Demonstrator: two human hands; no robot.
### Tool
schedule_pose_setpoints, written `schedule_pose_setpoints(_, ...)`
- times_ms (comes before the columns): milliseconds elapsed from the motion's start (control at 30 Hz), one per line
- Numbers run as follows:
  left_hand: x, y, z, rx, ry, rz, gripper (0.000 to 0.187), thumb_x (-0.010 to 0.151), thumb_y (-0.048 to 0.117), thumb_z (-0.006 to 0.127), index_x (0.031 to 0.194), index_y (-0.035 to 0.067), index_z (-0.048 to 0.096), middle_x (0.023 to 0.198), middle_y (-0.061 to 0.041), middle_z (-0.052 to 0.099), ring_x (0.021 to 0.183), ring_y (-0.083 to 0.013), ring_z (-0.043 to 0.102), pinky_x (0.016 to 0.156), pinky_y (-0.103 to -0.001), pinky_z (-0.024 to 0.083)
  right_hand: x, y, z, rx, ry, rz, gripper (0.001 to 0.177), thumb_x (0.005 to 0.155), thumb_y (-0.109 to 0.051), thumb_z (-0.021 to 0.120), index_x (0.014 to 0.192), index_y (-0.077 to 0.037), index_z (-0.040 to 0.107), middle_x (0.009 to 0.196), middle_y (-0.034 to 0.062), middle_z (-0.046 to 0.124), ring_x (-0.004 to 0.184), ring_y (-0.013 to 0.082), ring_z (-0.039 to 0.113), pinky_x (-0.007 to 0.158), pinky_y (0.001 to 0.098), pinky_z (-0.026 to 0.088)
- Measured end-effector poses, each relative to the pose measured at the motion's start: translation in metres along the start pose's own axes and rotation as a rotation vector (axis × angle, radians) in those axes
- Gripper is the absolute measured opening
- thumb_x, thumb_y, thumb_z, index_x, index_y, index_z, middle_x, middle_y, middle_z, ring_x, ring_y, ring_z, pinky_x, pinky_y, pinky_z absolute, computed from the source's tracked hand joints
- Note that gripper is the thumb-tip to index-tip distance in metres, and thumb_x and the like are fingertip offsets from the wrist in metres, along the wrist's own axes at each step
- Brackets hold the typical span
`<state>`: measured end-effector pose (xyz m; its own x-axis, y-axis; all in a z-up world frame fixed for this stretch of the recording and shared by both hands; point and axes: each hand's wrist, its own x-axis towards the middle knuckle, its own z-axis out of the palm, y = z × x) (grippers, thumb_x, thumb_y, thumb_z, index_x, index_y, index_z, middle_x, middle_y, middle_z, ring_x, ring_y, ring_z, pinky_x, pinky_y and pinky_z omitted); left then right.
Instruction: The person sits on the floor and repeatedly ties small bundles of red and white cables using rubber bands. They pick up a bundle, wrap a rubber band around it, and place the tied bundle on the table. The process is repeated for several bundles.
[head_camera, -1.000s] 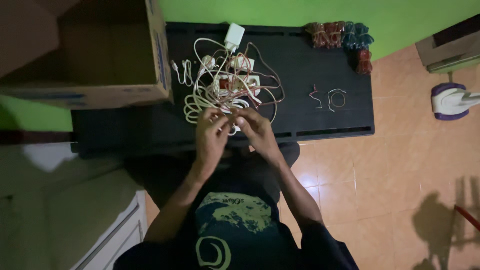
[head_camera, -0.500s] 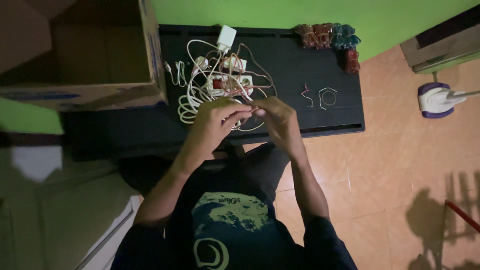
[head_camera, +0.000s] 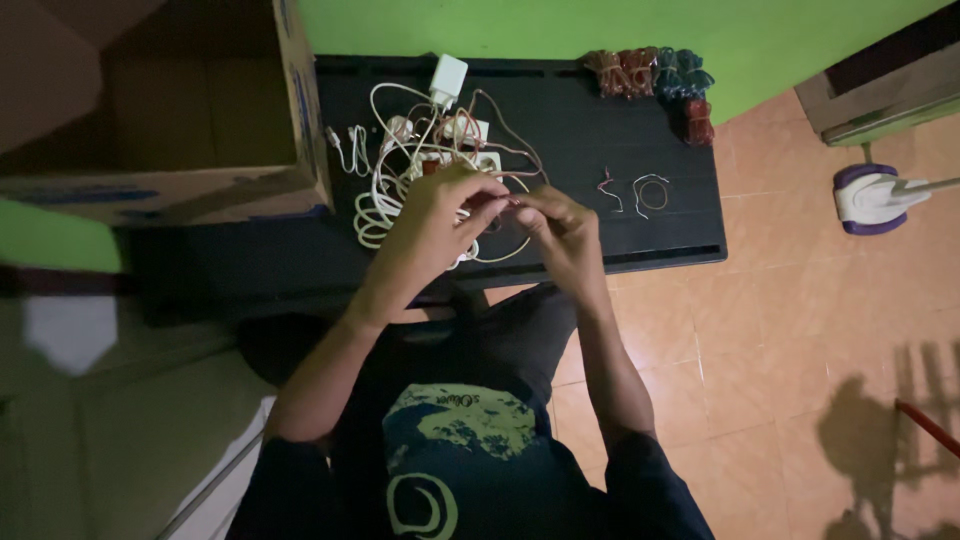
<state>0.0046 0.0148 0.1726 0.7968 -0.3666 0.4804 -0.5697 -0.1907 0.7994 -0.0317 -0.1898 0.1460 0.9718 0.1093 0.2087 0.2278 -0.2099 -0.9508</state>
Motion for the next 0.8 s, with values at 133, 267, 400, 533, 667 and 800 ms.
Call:
schedule_pose_setpoints(133,0.001,-0.008,-0.001,-0.214,-0.084,-0.176,0.016,0.094,0.011,0.073,0.103,-0.001,0.071,0.092,-0.008,0.076,0.079,-0.0118,0.078,0.069,-0.025,0.062,-0.001,0.0,0.005,-0.064,-0.002,-0.039,0.028,0.101,-0.019,0.068,0.118,0.002,0.074,0.1,0.0075,0.068,0.09,0.0141,0.064,0.079,0.0275,0.055)
schedule_pose_setpoints(267,-0.003,-0.011,0.001,-0.4,-0.112,-0.271,0.02,0.092,0.015,0.075,0.101,-0.003,0.071,0.088,-0.009,0.076,0.079,-0.0125,0.077,0.069,-0.024,0.064,-0.005,-0.008,0.008,0.044,-0.006,-0.064,0.029,0.105,-0.021,0.06,0.123,0.0,0.07,0.116,0.0087,0.065,0.1,0.0156,0.068,0.087,0.0295,0.061)
schedule_pose_setpoints(400,-0.002,-0.011,0.011,-0.431,-0.082,-0.236,0.019,0.093,0.014,0.078,0.095,-0.004,0.071,0.09,-0.015,0.071,0.074,-0.0152,0.072,0.064,-0.025,0.061,-0.009,-0.014,0.009,0.007,-0.063,0.003,0.033,0.109,-0.021,0.056,0.133,0.0,0.065,0.112,0.0113,0.071,0.102,0.0175,0.069,0.092,0.0308,0.057)
schedule_pose_setpoints(533,0.002,-0.013,0.016,-0.128,0.051,-0.015,0.017,0.086,0.01,0.083,0.09,-0.004,0.074,0.105,-0.022,0.07,0.077,-0.024,0.066,0.061,-0.03,0.056,-0.01,-0.012,0.01,0.075,-0.076,0.112,0.035,0.109,-0.021,0.051,0.136,-0.001,0.059,0.115,0.0078,0.071,0.107,0.0158,0.07,0.097,0.0296,0.056)
schedule_pose_setpoints(667,0.006,-0.022,0.013,-0.815,-0.123,-0.264,0.012,0.092,0.007,0.077,0.094,-0.003,0.069,0.106,-0.017,0.075,0.074,-0.0152,0.075,0.067,-0.028,0.067,-0.014,-0.009,0.005,0.191,-0.116,0.043,0.034,0.113,-0.021,0.052,0.137,0.0,0.063,0.101,0.0031,0.063,0.095,0.0116,0.058,0.089,0.0274,0.05)
schedule_pose_setpoints(800,0.01,-0.03,0.019,-1.051,-0.169,-0.28,0.011,0.089,-0.001,0.078,0.091,-0.004,0.067,0.102,-0.018,0.074,0.071,-0.0187,0.076,0.064,-0.032,0.068,-0.019,-0.009,-0.001,0.367,-0.167,0.146,0.031,0.111,-0.024,0.056,0.127,-0.002,0.069,0.098,0.0032,0.065,0.094,0.0128,0.058,0.089,0.0283,0.047)
